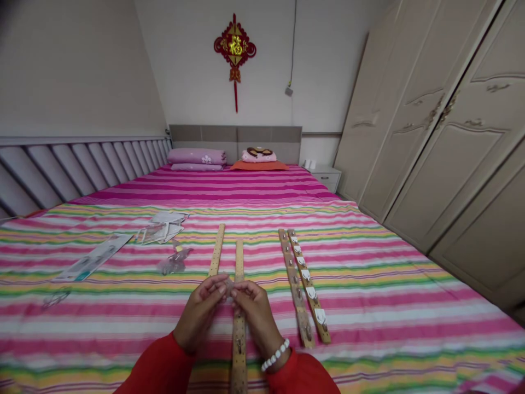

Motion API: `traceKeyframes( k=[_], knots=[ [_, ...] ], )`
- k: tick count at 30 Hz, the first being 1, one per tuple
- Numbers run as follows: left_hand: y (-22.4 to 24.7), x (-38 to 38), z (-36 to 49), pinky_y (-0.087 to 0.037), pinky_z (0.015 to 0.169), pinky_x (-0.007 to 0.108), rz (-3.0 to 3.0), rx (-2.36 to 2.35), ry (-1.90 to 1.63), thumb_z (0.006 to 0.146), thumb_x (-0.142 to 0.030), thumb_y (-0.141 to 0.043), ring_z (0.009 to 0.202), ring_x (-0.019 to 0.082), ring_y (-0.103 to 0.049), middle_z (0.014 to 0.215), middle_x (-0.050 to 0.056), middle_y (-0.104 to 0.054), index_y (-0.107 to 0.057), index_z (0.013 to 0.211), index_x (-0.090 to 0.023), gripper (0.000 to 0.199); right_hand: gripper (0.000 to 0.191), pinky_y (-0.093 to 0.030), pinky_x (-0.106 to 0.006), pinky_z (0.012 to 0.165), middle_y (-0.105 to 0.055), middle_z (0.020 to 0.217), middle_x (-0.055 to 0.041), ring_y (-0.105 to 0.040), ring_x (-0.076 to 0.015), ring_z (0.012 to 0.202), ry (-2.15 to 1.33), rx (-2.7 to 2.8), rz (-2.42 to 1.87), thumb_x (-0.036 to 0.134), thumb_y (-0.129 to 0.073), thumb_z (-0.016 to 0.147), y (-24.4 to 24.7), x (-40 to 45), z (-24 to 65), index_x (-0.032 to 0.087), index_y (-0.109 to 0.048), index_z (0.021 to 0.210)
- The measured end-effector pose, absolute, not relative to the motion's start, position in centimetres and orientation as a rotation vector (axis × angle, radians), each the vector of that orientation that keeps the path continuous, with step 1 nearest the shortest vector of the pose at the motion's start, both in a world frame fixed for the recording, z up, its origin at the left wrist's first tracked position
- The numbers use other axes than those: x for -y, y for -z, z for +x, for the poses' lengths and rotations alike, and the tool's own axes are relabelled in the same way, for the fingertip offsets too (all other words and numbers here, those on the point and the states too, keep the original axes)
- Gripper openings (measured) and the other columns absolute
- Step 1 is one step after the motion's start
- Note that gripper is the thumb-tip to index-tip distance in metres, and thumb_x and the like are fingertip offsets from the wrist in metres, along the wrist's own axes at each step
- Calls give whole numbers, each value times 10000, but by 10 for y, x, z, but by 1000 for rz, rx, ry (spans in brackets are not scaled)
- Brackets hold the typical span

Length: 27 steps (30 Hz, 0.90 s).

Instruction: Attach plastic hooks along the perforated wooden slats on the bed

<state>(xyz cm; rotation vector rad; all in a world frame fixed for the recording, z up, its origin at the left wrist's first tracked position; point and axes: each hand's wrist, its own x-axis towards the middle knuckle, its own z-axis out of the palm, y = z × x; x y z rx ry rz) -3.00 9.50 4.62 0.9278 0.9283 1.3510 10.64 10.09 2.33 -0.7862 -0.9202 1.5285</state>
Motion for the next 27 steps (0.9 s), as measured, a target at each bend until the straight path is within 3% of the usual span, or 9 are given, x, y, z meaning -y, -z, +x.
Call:
traceKeyframes(
  k=[9, 15, 23, 27],
  knots=[
    [-44, -95, -24, -493, 705, 264, 947, -1000, -1276, 583, -381, -807, 689, 131, -612, 760, 28, -672, -653, 952, -148, 463, 224, -377, -209, 481, -617, 564, 19, -501, -90, 477, -1460, 885, -804, 356, -748, 665, -30, -105, 111, 160, -645, 699],
    [-40, -101, -33, -472, 595, 218, 868, -1117, -1250, 543, -417, -818, 614, 110, -606, 735, 32, -693, -679, 867, -142, 448, 291, -399, -217, 469, -591, 532, 34, -520, -102, 464, -1394, 910, -896, 422, -751, 649, -26, -113, 120, 171, -617, 711],
    [-38, -114, -29, -463, 572, 162, 550, -1040, -1334, 452, -217, -868, 558, 66, -573, 597, 3, -646, -668, 708, -118, 339, 319, -402, -219, 464, -611, 552, 17, -530, -105, 482, -1388, 887, -934, 433, -779, 582, -17, -124, 114, 164, -627, 662],
    [-46, -120, -28, -436, 520, 136, 448, -904, -1343, 520, -184, -835, 530, 44, -536, 594, -7, -617, -679, 728, -102, 272, 290, -374, -212, 450, -601, 534, 29, -504, -97, 467, -1385, 917, -948, 400, -783, 583, -18, -123, 114, 165, -666, 707]
  ],
)
